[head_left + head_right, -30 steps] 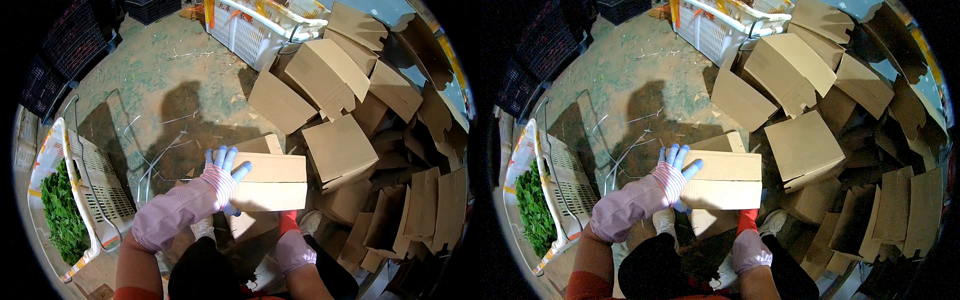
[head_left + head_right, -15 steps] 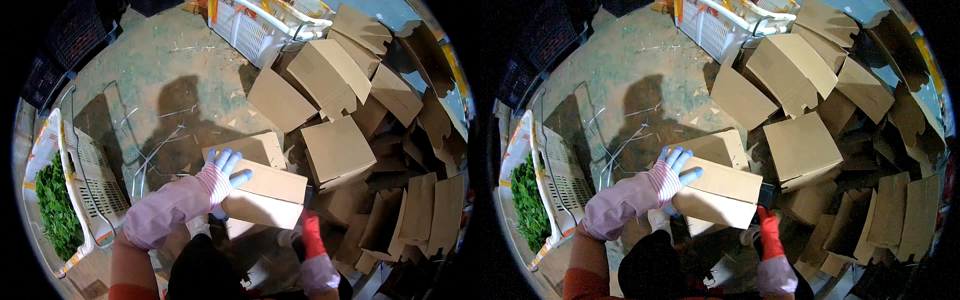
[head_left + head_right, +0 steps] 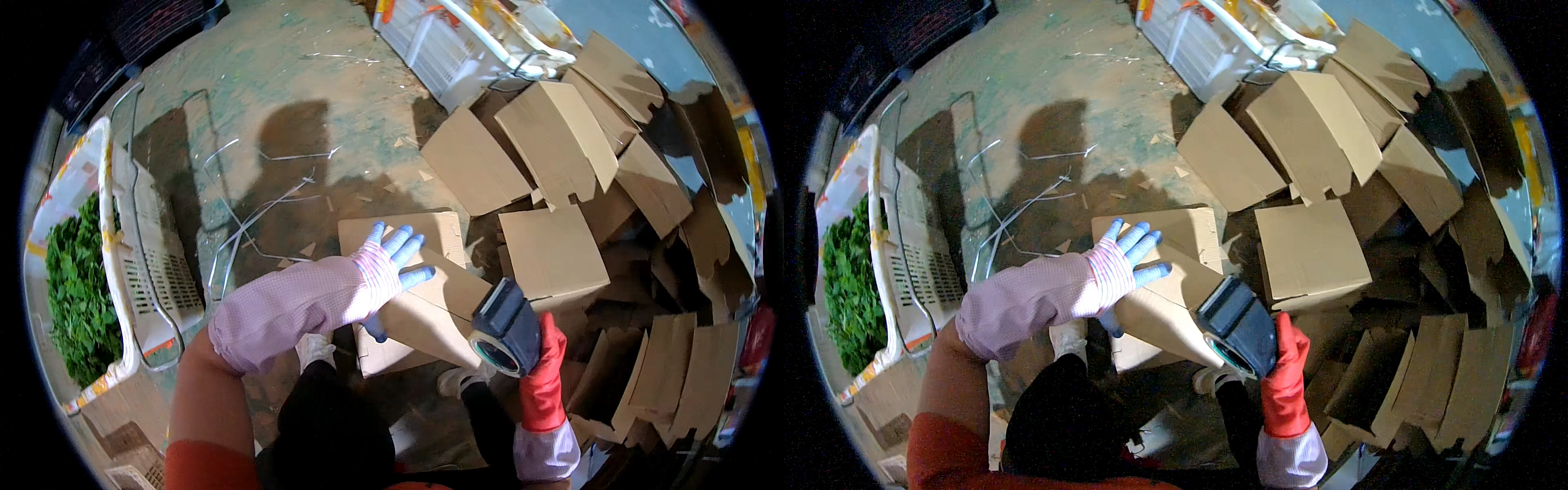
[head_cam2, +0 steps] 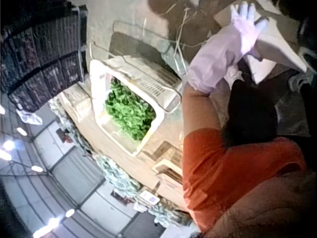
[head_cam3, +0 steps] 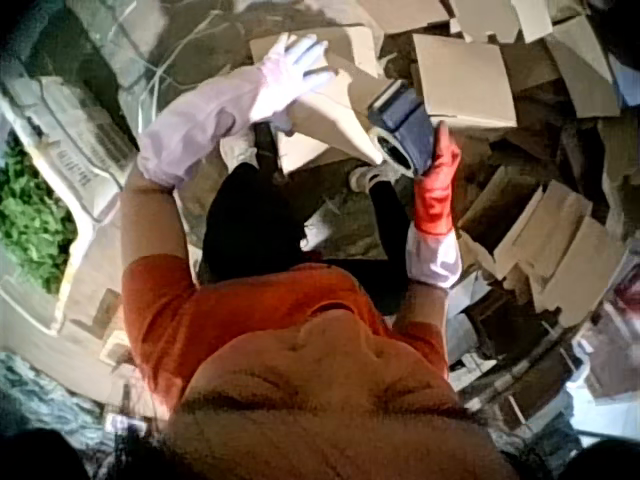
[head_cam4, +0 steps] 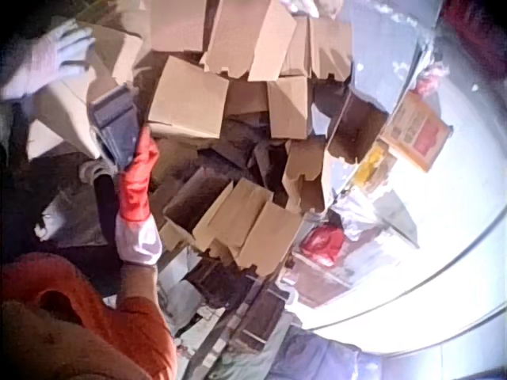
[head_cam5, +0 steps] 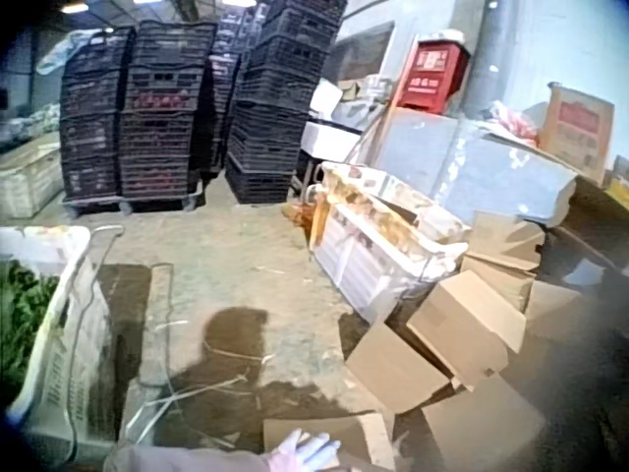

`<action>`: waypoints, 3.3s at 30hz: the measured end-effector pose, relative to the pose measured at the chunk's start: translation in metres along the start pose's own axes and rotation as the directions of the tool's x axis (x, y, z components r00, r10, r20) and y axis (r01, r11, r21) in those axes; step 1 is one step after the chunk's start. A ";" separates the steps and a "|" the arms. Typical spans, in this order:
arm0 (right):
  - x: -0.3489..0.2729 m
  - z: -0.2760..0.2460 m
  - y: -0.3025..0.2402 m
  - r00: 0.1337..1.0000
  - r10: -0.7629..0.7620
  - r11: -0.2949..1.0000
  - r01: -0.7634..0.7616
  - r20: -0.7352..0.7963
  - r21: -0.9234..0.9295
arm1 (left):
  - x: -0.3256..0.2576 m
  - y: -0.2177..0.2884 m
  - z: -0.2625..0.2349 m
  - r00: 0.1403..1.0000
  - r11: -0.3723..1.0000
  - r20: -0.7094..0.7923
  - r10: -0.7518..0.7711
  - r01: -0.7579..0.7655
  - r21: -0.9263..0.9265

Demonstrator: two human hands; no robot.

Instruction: The person assembles cardboard boxes by hand and secures the bottom flaps of each box using a tape dispenser.

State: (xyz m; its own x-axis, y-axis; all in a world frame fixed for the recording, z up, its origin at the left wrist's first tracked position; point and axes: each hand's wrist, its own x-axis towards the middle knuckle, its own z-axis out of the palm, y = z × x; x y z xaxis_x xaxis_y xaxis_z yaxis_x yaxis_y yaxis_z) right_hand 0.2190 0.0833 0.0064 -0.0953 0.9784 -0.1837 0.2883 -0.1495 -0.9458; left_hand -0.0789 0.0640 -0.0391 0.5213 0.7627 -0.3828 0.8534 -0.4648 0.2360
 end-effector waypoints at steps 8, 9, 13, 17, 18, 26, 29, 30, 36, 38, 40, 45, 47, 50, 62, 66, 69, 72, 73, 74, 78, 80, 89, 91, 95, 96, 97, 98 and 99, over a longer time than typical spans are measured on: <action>0.031 0.011 0.016 0.983 0.075 0.997 -0.071 0.170 -0.031 | 0.000 -0.013 0.035 0.950 0.995 -0.308 -0.045 0.016 -0.098; 0.033 0.011 0.018 0.981 0.081 0.997 -0.079 0.177 -0.015 | 0.000 -0.014 0.041 0.923 0.991 -0.375 -0.080 0.033 -0.130; 0.032 0.016 0.009 0.977 0.075 0.994 -0.057 0.201 -0.091 | -0.009 0.008 0.046 0.673 0.897 -0.691 -0.264 -0.091 -0.432; 0.036 0.012 0.017 0.982 0.057 0.998 -0.049 0.180 -0.049 | 0.014 0.045 0.037 0.926 -0.629 0.273 -0.260 0.052 -0.776; 0.036 0.011 0.017 0.983 0.044 0.998 -0.036 0.179 -0.051 | 0.017 0.048 0.036 0.946 -0.643 0.234 -0.226 0.035 -0.765; 0.036 0.010 0.020 0.981 0.008 0.996 0.009 0.196 -0.085 | 0.023 0.051 0.039 0.975 -0.710 0.047 -0.216 -0.124 -0.693; 0.038 0.013 0.019 0.974 -0.054 0.983 0.091 0.221 -0.160 | 0.027 0.053 0.041 0.968 -0.690 0.057 -0.243 -0.131 -0.712; 0.037 0.012 0.018 0.976 -0.023 0.988 0.056 0.216 -0.144 | 0.029 0.054 0.042 0.964 -0.673 0.055 -0.260 -0.140 -0.726; 0.034 0.016 0.003 0.965 0.046 0.966 0.023 0.259 -0.259 | 0.033 0.054 0.047 0.759 0.147 -0.287 -0.584 -0.249 -0.957; 0.031 0.023 -0.010 0.950 0.059 0.944 0.046 0.307 -0.325 | 0.030 0.053 0.046 0.687 0.378 -0.405 -0.603 -0.201 -0.904; 0.034 0.024 -0.007 0.948 0.054 0.945 0.052 0.313 -0.322 | 0.026 0.049 0.047 0.679 0.340 -0.414 -0.606 -0.249 -0.907; 0.043 0.024 -0.002 0.935 0.100 0.940 0.023 0.340 -0.339 | 0.009 0.031 0.047 0.702 0.249 -0.379 -0.603 -0.286 -0.925; 0.044 0.032 -0.003 0.933 0.100 0.944 0.021 0.345 -0.330 | -0.003 0.020 0.047 0.682 0.246 -0.391 -0.618 -0.305 -0.920; 0.040 0.051 -0.016 0.922 0.096 0.937 0.043 0.375 -0.347 | 0.007 -0.022 0.101 0.622 0.259 -0.338 -0.706 -0.217 -0.941; 0.040 0.065 -0.019 0.943 0.117 0.918 0.018 0.313 -0.397 | -0.010 -0.076 0.125 0.630 0.424 -0.255 -0.734 0.131 -0.896; 0.037 0.077 -0.024 0.939 0.161 0.928 -0.039 0.304 -0.372 | 0.038 -0.083 0.189 0.715 0.431 -0.146 -0.684 0.235 -0.871; 0.041 0.061 -0.016 0.939 0.158 0.926 -0.034 0.305 -0.376 | 0.058 -0.065 0.208 0.642 0.154 0.135 -0.754 0.374 -0.915; 0.039 0.063 -0.019 0.934 0.144 0.931 -0.015 0.328 -0.366 | 0.052 -0.038 0.228 0.450 0.191 -0.006 -0.893 0.368 -0.910; 0.038 0.065 -0.019 0.928 0.156 0.934 -0.027 0.339 -0.356 | 0.049 -0.035 0.234 0.370 0.262 -0.111 -0.922 0.389 -0.883; 0.038 0.066 -0.019 0.928 0.156 0.930 -0.022 0.340 -0.366 | 0.044 -0.038 0.234 0.341 0.233 -0.105 -0.934 0.362 -0.902; 0.040 0.063 -0.016 0.929 0.137 0.930 -0.001 0.343 -0.368 | 0.016 -0.031 0.196 0.283 0.066 -0.093 -0.955 -0.103 -0.992; 0.042 0.061 -0.013 0.930 0.126 0.934 0.007 0.347 -0.358 | -0.002 -0.007 0.162 0.363 -0.181 -0.078 -0.929 -0.626 -0.759; 0.048 0.059 -0.004 0.936 0.152 0.930 -0.028 0.316 -0.365 | -0.026 0.009 0.115 0.844 0.280 -0.133 -0.520 0.021 -0.960; 0.048 0.058 -0.003 0.945 0.117 0.936 -0.002 0.306 -0.353 | -0.030 0.001 0.107 0.901 0.290 -0.018 -0.434 0.121 -0.949; 0.044 0.060 -0.010 0.940 0.162 0.937 -0.052 0.299 -0.346 | -0.034 -0.001 0.058 0.899 0.834 -0.203 -0.388 0.249 -0.493; 0.041 0.068 -0.019 0.933 0.178 0.936 -0.063 0.313 -0.347 | -0.027 -0.002 0.053 0.902 0.882 -0.268 -0.338 0.204 -0.425; 0.040 0.072 -0.023 0.926 0.194 0.935 -0.075 0.325 -0.347 | -0.021 -0.003 0.048 0.902 0.923 -0.328 -0.280 0.158 -0.352; 0.043 0.068 -0.023 0.923 0.231 0.910 -0.092 0.308 -0.405 | -0.013 -0.005 0.040 0.943 0.950 -0.264 -0.205 0.127 -0.286; 0.043 0.066 -0.025 0.916 0.206 0.903 -0.043 0.343 -0.427 | -0.007 -0.007 0.032 0.973 0.972 -0.192 -0.131 0.088 -0.219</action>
State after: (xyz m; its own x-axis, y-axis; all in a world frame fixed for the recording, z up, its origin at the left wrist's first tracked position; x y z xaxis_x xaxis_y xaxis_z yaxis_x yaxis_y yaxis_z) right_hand 0.1450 0.1195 0.0044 -0.3546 0.8167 -0.4552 0.6715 -0.1163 -0.7318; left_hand -0.0888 0.0474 -0.0664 0.3945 0.8892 -0.2317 0.8746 -0.2861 0.3914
